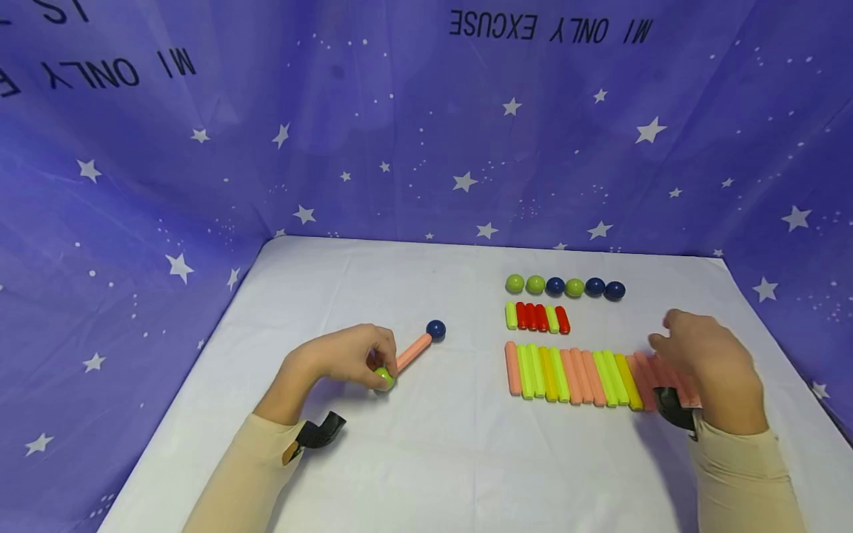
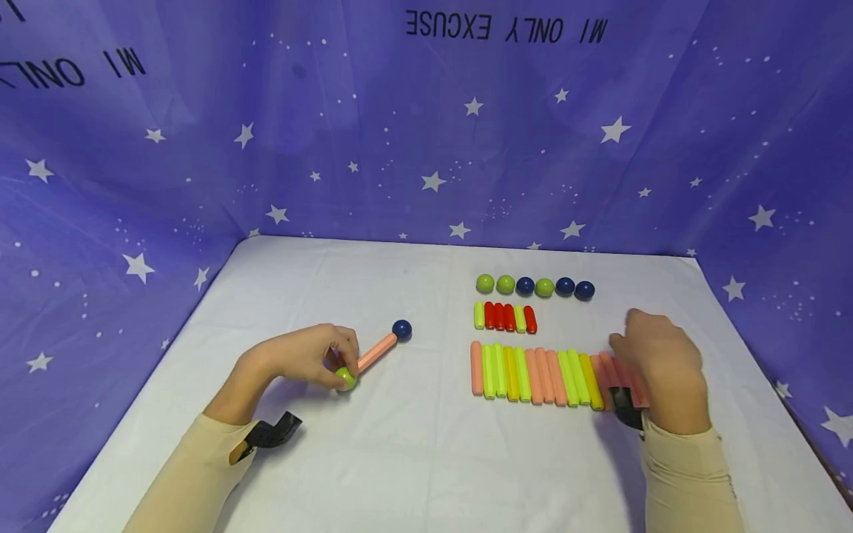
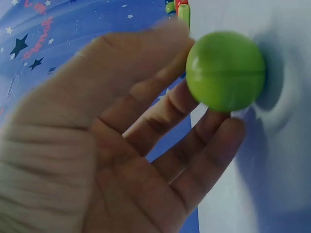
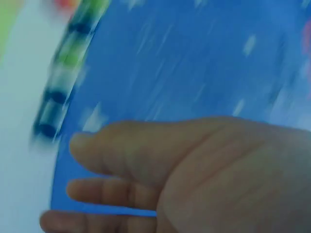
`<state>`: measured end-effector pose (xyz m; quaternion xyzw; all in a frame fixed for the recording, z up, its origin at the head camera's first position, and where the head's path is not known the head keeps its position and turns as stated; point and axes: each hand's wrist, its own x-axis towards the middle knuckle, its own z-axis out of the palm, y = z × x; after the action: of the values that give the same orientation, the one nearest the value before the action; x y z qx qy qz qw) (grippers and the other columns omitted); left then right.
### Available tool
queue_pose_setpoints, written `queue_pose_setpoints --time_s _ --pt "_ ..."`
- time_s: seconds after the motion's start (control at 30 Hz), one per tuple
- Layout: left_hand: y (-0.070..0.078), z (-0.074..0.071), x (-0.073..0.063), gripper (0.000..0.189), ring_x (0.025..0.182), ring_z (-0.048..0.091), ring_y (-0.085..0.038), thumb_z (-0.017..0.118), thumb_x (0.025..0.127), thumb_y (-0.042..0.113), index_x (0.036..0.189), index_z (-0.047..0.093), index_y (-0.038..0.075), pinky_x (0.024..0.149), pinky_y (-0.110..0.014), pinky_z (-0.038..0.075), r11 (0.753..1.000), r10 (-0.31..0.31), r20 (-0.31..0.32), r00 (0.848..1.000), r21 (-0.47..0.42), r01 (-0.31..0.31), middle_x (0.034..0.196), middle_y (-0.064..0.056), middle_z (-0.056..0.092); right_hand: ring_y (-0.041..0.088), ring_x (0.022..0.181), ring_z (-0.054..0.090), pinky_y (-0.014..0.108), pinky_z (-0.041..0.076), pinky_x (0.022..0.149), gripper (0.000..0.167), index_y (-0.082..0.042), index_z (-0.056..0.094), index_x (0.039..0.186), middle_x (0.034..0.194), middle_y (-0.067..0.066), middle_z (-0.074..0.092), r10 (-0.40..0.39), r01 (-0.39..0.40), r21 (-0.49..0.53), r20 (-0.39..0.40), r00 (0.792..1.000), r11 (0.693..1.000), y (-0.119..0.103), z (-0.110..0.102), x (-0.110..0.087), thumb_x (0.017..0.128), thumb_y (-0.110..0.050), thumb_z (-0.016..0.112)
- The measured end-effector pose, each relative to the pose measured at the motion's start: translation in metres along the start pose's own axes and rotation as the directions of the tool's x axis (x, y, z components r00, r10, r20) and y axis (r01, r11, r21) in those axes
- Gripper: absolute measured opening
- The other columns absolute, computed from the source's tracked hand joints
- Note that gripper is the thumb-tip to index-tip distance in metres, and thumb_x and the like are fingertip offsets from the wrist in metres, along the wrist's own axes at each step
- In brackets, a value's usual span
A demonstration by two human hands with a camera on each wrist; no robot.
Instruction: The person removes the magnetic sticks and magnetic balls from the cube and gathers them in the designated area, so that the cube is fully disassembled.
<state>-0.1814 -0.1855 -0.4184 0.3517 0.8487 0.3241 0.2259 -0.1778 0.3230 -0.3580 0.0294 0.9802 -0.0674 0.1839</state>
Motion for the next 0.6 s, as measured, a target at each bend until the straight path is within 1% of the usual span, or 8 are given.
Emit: queue_pose_setpoints --time_s 0.13,0.2,0.23,0.3,0.4,0.47,0.53,0.6 --pt "0.001 0.003 0.005 0.013 0.079 0.059 -0.016 0.079 0.078 0.006 0.083 0.073 0.016 0.07 -0.028 0.052 1.0 0.023 -0.022 1.0 0.019 -0.022 0.092 0.004 0.062 0.047 0.105 0.056 0.063 0.043 0.088 0.055 0.01 0.05 0.129 0.119 0.032 0.058 -0.191 0.189 -0.042 -0.05 0.98 0.981 -0.07 0.012 -0.012 0.093 -0.028 0.064" --pt "0.003 0.003 0.007 0.013 0.08 0.06 -0.017 0.077 0.078 0.004 0.085 0.073 0.015 0.07 -0.029 0.052 0.999 0.037 -0.018 0.999 0.03 -0.037 0.092 0.004 0.062 0.042 0.107 0.058 0.06 0.044 0.091 0.05 0.006 0.054 0.129 0.12 0.026 0.061 -0.318 0.314 -0.056 -0.086 0.944 0.948 -0.101 0.024 -0.019 0.091 -0.025 0.067" --pt "0.004 0.003 0.008 0.014 0.08 0.06 -0.017 0.076 0.078 0.003 0.086 0.073 0.013 0.071 -0.031 0.052 0.999 0.043 -0.013 0.999 0.028 -0.043 0.093 0.003 0.062 0.039 0.108 0.059 0.058 0.045 0.092 0.047 0.003 0.057 0.128 0.12 0.023 0.061 -0.38 0.375 -0.061 -0.108 0.919 0.925 -0.114 0.032 -0.022 0.091 -0.024 0.068" --pt "0.006 0.003 0.008 0.015 0.082 0.06 -0.018 0.074 0.078 0.0 0.088 0.073 0.012 0.073 -0.033 0.052 0.998 0.051 -0.007 0.999 0.03 -0.051 0.093 0.004 0.063 0.031 0.103 0.061 0.05 0.049 0.09 0.045 -0.002 0.058 0.129 0.119 0.015 0.061 -0.516 0.511 -0.074 -0.16 0.841 0.856 -0.138 0.051 -0.027 0.089 -0.02 0.069" --pt "0.006 0.003 0.007 0.019 0.083 0.059 -0.016 0.071 0.079 -0.003 0.089 0.073 0.013 0.075 -0.036 0.052 0.998 0.051 -0.001 0.999 0.037 -0.051 0.094 0.006 0.063 0.023 0.105 0.058 0.041 0.051 0.088 0.051 -0.013 0.055 0.135 0.127 0.01 0.055 -0.69 0.685 -0.11 -0.21 0.692 0.72 -0.166 0.081 -0.027 0.086 -0.018 0.072" --pt "0.006 0.003 0.007 0.022 0.083 0.059 -0.016 0.069 0.079 -0.006 0.089 0.073 0.014 0.076 -0.037 0.052 0.998 0.049 0.0 0.999 0.042 -0.049 0.094 0.008 0.063 0.019 0.106 0.056 0.036 0.05 0.089 0.053 -0.018 0.053 0.137 0.129 0.006 0.052 -0.761 0.754 -0.133 -0.21 0.613 0.644 -0.181 0.097 -0.026 0.087 -0.019 0.072" --pt "0.006 0.004 0.006 0.025 0.082 0.058 -0.015 0.067 0.078 -0.007 0.088 0.074 0.015 0.075 -0.035 0.051 0.998 0.042 -0.001 0.999 0.046 -0.042 0.094 0.009 0.063 0.017 0.11 0.055 0.034 0.049 0.092 0.049 -0.021 0.054 0.134 0.131 0.002 0.052 -0.798 0.788 -0.146 -0.201 0.568 0.598 -0.19 0.109 -0.024 0.089 -0.021 0.071" --pt "0.006 0.005 0.005 0.024 0.08 0.057 -0.017 0.068 0.078 -0.006 0.088 0.073 0.015 0.072 -0.033 0.05 0.998 0.039 -0.008 0.999 0.044 -0.039 0.094 0.008 0.063 0.014 0.106 0.057 0.031 0.049 0.092 0.04 -0.021 0.057 0.128 0.125 -0.003 0.055 -0.806 0.795 -0.151 -0.201 0.557 0.588 -0.197 0.118 -0.023 0.09 -0.022 0.071"
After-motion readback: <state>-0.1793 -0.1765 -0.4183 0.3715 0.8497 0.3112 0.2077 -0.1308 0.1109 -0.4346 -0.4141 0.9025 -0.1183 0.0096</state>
